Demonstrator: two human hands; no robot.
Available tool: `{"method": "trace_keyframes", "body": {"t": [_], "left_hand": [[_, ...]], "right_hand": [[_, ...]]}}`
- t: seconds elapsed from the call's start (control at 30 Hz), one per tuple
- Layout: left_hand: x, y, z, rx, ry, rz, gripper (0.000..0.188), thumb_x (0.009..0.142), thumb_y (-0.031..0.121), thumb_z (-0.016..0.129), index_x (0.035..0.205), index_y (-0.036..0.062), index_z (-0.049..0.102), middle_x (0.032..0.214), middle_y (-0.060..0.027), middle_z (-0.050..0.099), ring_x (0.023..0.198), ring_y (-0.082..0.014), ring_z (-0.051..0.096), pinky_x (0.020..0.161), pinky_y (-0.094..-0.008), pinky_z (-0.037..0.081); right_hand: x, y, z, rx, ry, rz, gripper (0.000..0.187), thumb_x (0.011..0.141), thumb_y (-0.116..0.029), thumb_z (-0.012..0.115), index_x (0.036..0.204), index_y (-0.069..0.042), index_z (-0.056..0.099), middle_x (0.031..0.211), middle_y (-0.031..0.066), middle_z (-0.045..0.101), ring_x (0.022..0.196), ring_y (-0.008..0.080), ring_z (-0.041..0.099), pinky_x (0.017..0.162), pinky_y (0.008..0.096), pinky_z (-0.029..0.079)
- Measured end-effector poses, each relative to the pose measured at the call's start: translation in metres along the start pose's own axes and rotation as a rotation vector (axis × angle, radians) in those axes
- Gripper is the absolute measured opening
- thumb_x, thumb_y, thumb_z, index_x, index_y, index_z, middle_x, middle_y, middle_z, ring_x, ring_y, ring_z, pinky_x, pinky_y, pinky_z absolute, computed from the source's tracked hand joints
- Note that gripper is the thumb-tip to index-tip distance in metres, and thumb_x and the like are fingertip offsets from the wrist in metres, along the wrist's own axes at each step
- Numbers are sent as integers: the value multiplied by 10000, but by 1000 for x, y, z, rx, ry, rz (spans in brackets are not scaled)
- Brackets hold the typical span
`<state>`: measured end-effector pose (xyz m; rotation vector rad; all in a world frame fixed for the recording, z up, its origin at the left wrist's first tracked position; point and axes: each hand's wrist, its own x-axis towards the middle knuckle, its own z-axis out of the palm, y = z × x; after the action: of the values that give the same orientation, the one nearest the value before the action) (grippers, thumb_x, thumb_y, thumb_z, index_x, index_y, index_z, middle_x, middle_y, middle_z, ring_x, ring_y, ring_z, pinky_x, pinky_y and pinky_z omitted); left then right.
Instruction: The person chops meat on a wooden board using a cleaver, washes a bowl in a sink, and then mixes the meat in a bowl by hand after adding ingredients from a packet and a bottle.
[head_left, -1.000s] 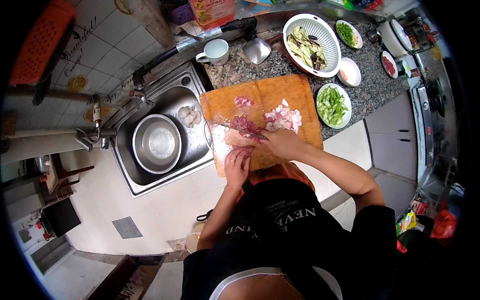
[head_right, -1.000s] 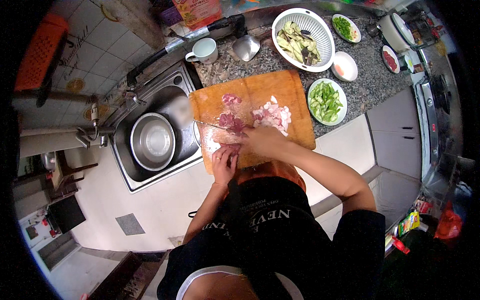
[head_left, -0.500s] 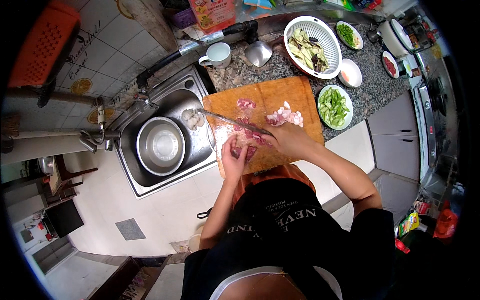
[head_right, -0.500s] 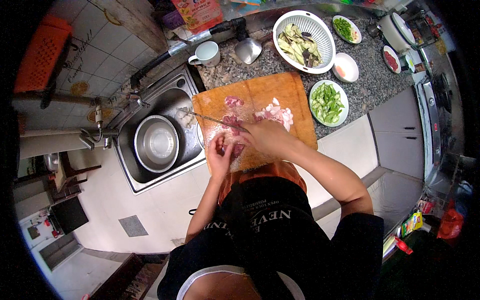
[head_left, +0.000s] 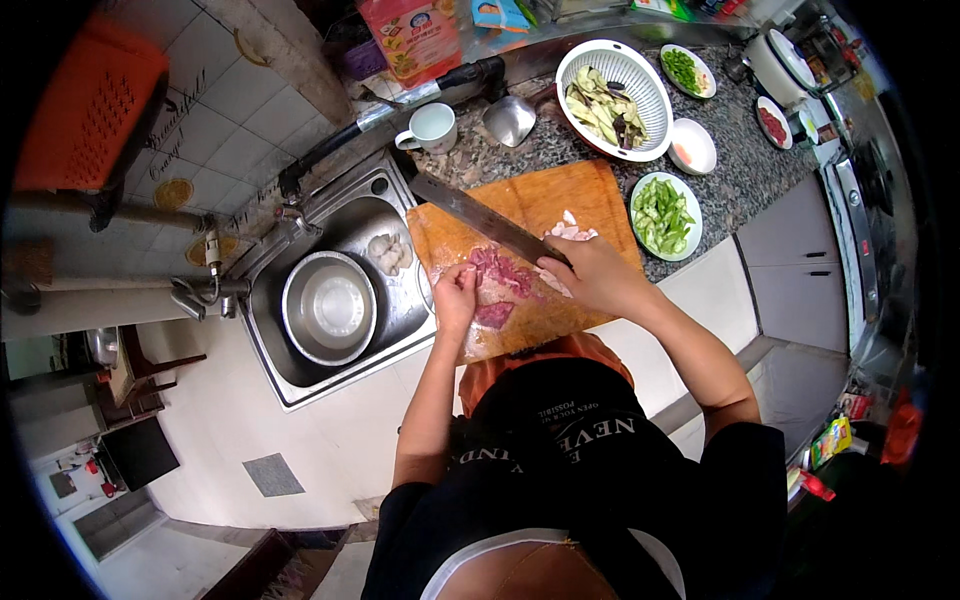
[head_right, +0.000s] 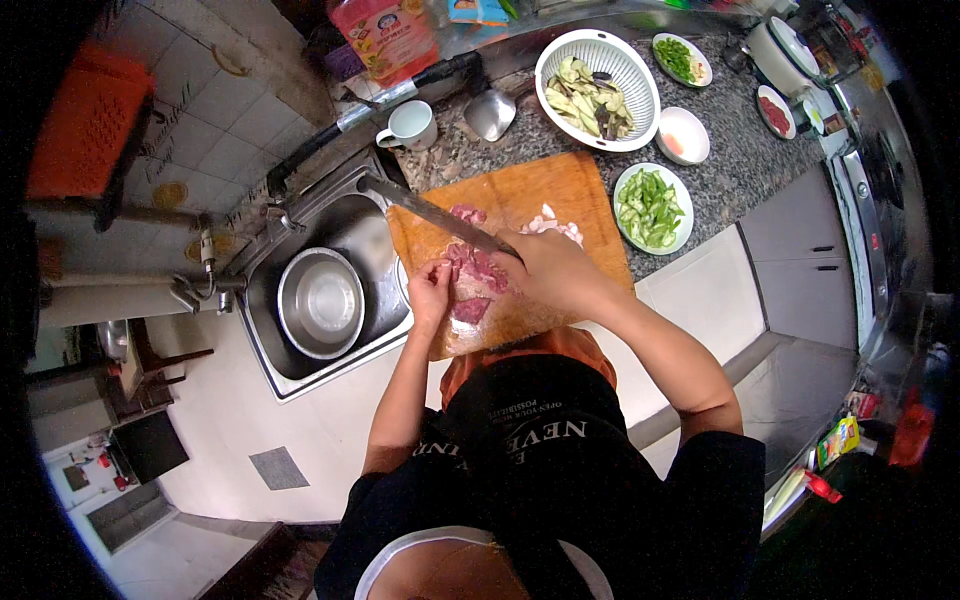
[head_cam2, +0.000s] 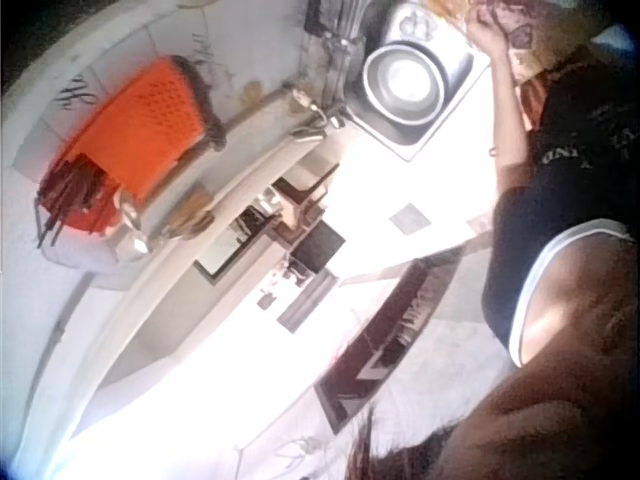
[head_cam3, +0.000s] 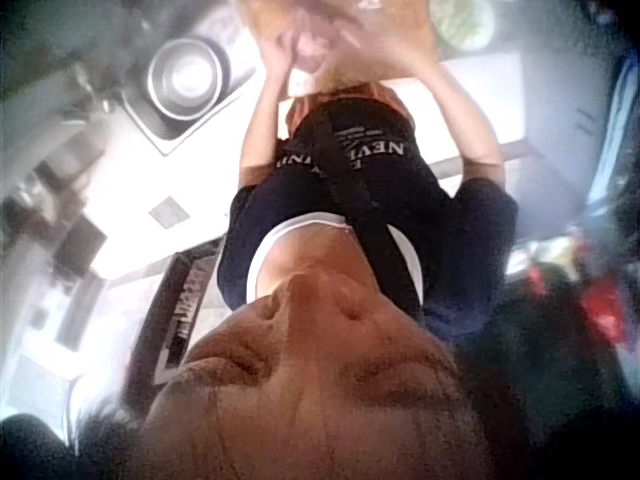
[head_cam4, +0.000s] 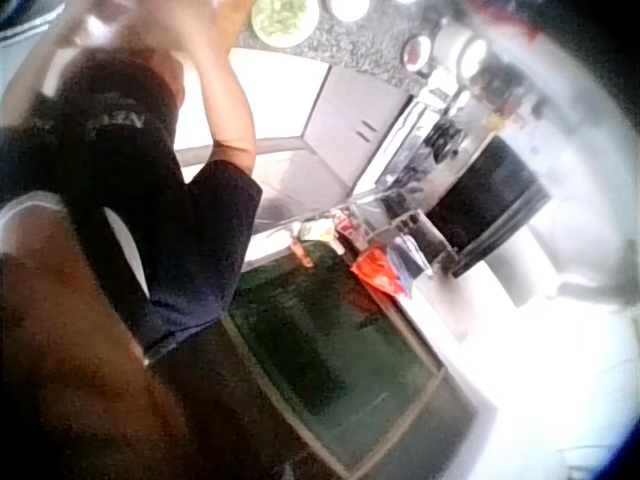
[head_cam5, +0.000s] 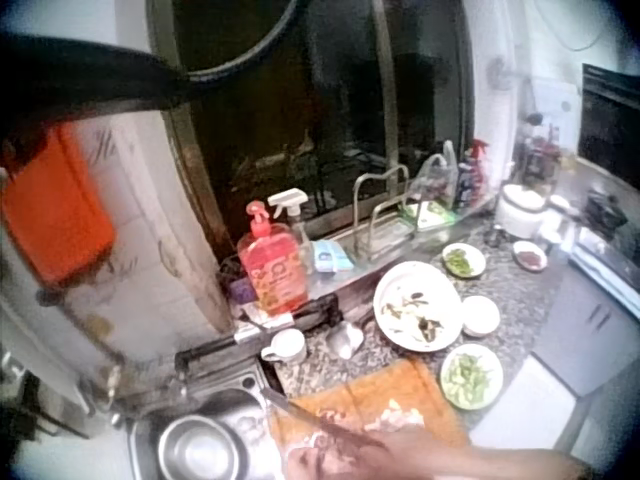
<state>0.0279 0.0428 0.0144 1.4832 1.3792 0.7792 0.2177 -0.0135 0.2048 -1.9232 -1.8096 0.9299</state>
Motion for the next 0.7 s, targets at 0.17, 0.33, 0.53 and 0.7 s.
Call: {"method": "trace_keyframes", "body": {"t": [0.17, 0.33, 0.53, 0.7], "left_hand": [[15, 4, 0, -166, -98, 109, 289, 747, -48, 517, 1021, 44, 531, 837, -39, 539, 673, -63, 492, 562, -182, 405], [22, 45, -6, -1211, -440, -363, 339, 834, 224, 452, 1110, 28, 471, 1063, -97, 520, 924, -151, 520, 799, -276, 427], [11, 66, -15, -1622, -734, -539, 492, 856, 417, 376, 1130, 17, 463, 1078, -137, 523, 981, -239, 505, 903, -375, 365], [23, 0, -15, -1606, -823, -522, 432, 856, 333, 436, 1136, 4, 465, 1100, -131, 525, 1020, -220, 489, 944, -345, 322]], "right_hand": [[-1, -2, -10, 93, -24, 19, 255, 842, -231, 464, 931, 0, 523, 777, 216, 550, 766, 364, 526, 669, 401, 404], [5, 18, 14, 262, -29, -55, 269, 824, -225, 458, 953, -4, 542, 739, 201, 571, 696, 352, 552, 650, 390, 414], [7, 17, 18, 519, -216, 205, 270, 860, -254, 446, 904, 1, 522, 553, 54, 457, 404, 108, 444, 425, 257, 378], [-1, 39, 16, 538, -80, 294, 247, 855, -227, 451, 930, -7, 534, 564, 53, 489, 424, 118, 460, 435, 279, 390]]}}
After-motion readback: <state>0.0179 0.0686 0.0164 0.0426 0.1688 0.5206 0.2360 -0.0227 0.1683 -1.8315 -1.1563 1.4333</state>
